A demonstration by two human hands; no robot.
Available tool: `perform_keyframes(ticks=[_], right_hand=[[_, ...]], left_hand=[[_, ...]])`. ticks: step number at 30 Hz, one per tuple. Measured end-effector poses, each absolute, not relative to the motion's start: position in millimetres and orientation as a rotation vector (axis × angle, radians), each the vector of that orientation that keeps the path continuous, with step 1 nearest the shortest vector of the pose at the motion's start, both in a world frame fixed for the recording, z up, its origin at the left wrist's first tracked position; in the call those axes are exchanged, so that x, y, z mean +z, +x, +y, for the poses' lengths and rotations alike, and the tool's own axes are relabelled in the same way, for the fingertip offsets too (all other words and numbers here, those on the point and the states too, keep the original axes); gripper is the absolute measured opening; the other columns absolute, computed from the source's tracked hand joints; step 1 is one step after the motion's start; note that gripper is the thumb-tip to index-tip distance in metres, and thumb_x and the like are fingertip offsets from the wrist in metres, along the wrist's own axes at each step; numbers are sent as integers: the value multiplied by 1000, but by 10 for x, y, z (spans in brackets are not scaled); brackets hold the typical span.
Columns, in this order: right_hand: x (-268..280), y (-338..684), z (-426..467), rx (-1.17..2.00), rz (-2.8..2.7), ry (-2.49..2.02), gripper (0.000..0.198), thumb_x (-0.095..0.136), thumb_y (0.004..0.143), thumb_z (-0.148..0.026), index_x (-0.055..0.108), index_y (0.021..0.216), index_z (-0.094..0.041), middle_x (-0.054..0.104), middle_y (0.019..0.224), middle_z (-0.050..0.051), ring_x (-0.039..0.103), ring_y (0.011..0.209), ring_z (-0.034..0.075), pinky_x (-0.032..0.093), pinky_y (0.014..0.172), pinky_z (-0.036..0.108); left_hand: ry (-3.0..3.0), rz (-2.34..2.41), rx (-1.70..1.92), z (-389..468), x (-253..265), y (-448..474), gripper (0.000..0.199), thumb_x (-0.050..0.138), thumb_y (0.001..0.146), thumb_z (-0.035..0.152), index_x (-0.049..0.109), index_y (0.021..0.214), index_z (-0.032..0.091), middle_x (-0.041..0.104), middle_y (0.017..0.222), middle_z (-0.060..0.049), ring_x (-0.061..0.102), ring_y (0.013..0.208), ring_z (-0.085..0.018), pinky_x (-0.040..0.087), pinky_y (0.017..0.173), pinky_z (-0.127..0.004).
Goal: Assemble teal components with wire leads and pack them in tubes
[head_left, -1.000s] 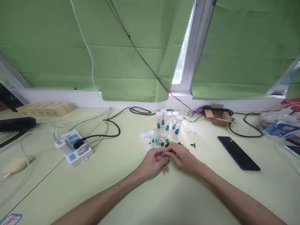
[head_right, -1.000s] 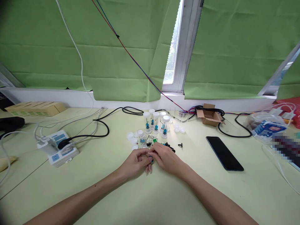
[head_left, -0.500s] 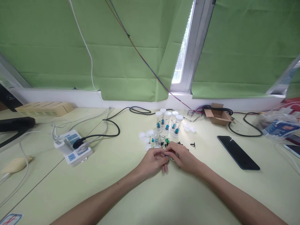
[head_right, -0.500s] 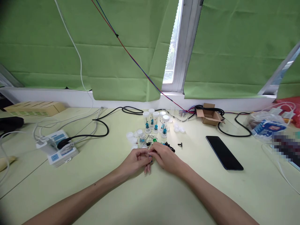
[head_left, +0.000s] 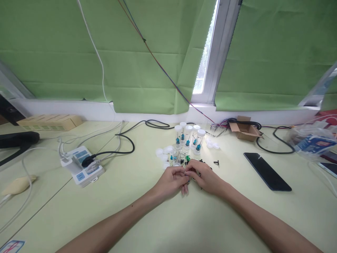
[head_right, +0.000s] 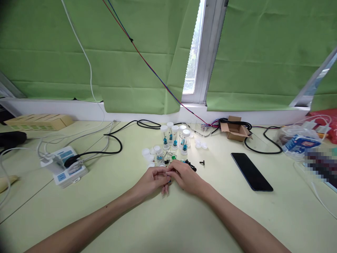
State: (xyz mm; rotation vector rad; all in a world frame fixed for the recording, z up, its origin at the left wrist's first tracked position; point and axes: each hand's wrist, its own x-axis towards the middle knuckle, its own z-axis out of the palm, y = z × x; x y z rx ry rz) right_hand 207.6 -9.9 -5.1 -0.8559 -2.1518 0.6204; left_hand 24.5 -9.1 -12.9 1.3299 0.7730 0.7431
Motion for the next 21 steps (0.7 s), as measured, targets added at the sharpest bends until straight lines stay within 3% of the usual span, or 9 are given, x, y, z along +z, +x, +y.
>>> perform_keyframes(ticks=[8,21], right_hand=[[-47,2074,-105,643,-2138,-850,14,45,98,-21,58,91,-21,60,85,4,57,78,17,45,68,29],[-46,2073,-104,627,-2142,-852,14,46,97,-18,59,91,-20,61,86,4,58,78,16,46,69,28]], left_hand=[[1321,792,736,-102,-107,252,29,71,78,36,65,88,10,62,53,-2,60,47,-15,47,47,-25],[1309,803,736,-103,-107,255,29,72,77,37,65,86,10,62,53,-2,60,47,-15,47,47,-26]])
